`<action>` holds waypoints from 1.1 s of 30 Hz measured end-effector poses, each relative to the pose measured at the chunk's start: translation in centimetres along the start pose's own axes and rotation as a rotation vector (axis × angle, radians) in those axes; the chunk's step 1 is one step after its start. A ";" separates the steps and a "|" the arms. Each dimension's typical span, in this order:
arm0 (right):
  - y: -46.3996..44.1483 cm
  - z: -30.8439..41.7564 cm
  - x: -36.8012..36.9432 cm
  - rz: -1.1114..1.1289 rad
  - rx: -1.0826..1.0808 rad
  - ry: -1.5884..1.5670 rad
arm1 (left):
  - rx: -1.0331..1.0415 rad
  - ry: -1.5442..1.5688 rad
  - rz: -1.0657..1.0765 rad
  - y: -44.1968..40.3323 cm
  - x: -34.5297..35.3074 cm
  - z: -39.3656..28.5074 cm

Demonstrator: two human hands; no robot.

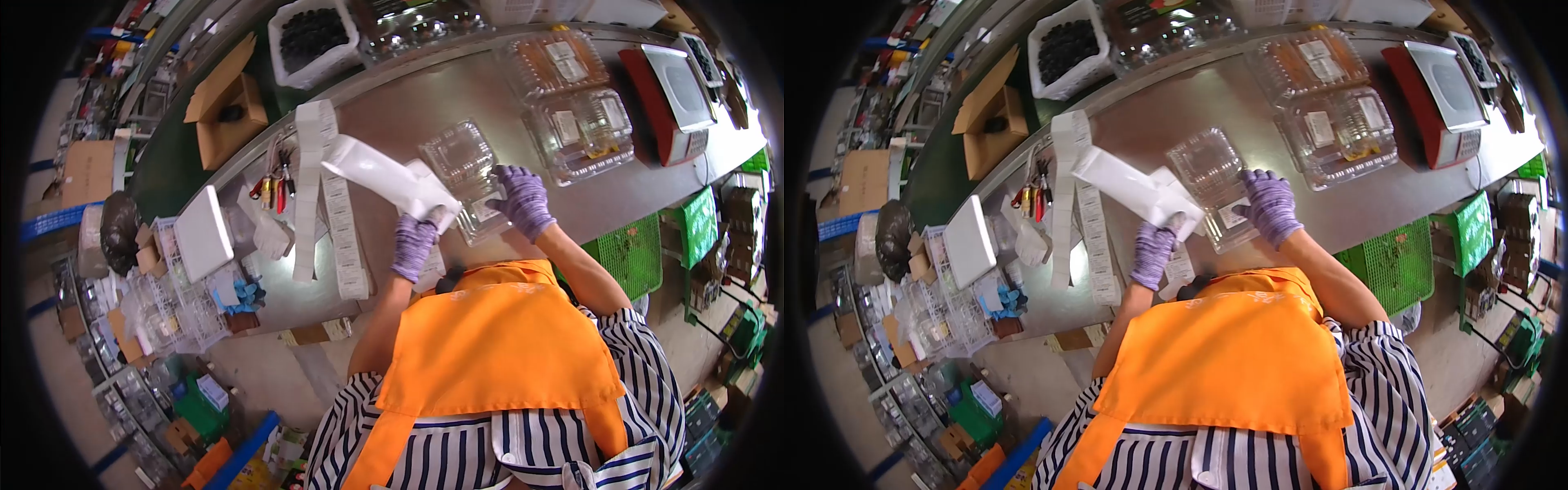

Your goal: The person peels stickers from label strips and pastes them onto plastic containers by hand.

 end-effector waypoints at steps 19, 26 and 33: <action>0.7 5.2 1.1 0.414 -0.012 -1.251 | 0.039 -0.238 0.064 -0.6 -2.2 -1.9; 0.8 5.9 -3.0 0.273 -0.260 -0.854 | -0.031 0.047 0.040 -0.5 -0.2 -2.7; 1.0 7.1 -5.1 -0.141 -0.561 -0.478 | -0.225 0.193 0.024 -0.5 -0.4 -2.1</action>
Point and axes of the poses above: each hand's wrist, its own y-axis away from the middle knuckle, its own x-axis out of the palm, z = x × y, the point moved 5 cm from there along -y, towards the middle knuckle, and after that the axes turned 7 degrees about x, right-handed, at the moved point
